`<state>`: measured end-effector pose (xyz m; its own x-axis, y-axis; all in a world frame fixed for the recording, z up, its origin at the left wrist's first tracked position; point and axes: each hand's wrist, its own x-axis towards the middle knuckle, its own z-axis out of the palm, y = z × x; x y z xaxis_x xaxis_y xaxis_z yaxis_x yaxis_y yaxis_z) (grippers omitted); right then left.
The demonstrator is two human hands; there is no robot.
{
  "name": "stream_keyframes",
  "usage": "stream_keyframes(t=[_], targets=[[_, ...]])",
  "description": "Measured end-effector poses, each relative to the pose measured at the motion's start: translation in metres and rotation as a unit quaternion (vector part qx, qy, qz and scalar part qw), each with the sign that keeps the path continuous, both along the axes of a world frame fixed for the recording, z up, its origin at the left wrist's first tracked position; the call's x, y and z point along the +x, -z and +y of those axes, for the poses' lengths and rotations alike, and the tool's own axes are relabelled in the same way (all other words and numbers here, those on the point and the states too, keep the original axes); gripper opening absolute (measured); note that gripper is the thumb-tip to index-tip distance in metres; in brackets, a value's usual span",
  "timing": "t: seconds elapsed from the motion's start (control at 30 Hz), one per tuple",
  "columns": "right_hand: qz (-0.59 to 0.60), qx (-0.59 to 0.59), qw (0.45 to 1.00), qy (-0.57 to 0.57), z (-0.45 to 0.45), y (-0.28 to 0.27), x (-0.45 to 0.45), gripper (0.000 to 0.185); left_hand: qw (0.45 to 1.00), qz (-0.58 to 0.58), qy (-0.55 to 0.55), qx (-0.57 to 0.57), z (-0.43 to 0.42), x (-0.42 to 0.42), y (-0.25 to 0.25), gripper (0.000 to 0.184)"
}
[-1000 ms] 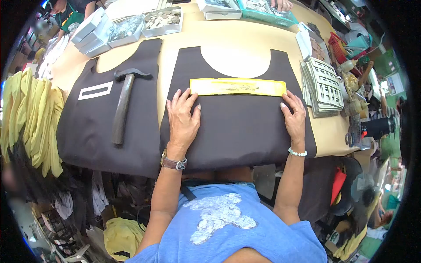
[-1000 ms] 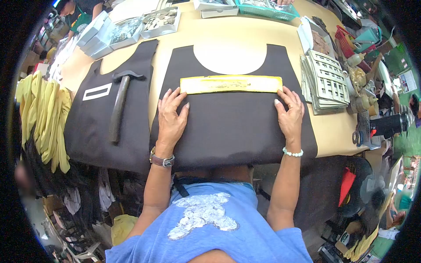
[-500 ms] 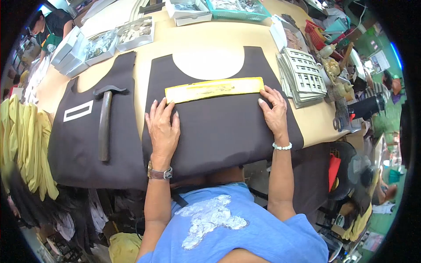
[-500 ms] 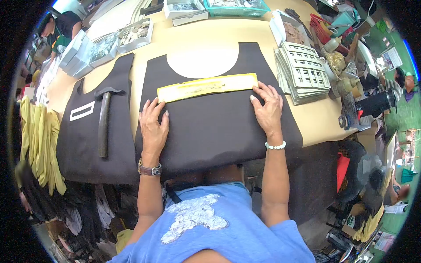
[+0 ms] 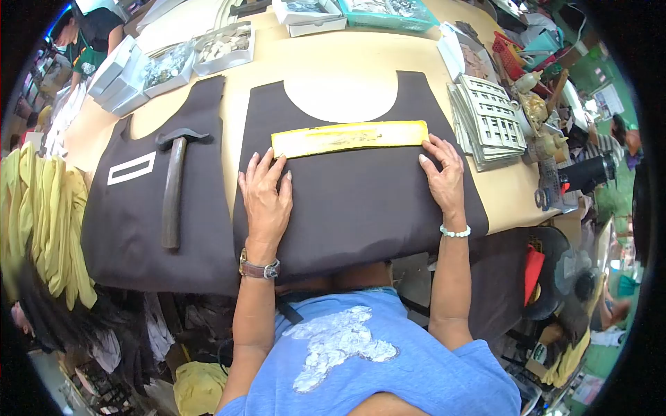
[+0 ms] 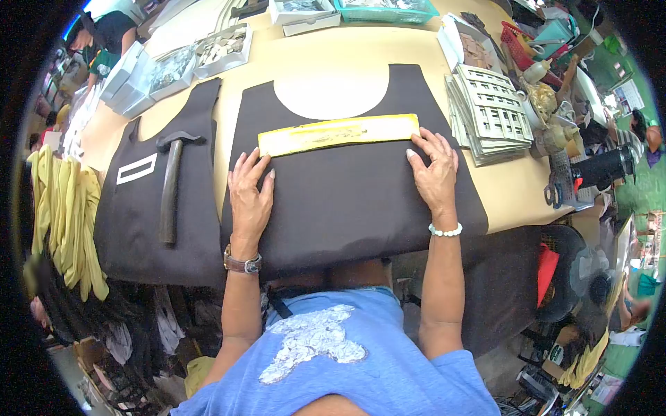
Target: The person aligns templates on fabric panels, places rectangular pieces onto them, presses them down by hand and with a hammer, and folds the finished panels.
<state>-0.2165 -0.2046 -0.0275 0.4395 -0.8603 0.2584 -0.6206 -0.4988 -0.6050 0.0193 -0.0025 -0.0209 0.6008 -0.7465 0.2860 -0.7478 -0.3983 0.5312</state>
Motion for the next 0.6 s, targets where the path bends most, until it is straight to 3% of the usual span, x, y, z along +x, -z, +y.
stream_keyframes(t=[0.43, 0.53, 0.6], targets=[[0.013, -0.010, 1.000, -0.004, 0.0023, -0.0026, 0.0007, 0.036, 1.000, -0.014, 0.002, -0.003, -0.0003, 0.0016, 0.0032, 0.032], [0.024, -0.019, 1.000, -0.003, 0.0022, -0.0016, 0.0015, 0.035, 0.999, -0.047, -0.001, 0.009, -0.0011, -0.0020, 0.0006, 0.033], [0.046, -0.029, 0.998, 0.008, 0.0057, -0.0064, 0.0062, 0.033, 0.984, -0.167, -0.004, 0.063, -0.0048, -0.0069, -0.0066, 0.033]])
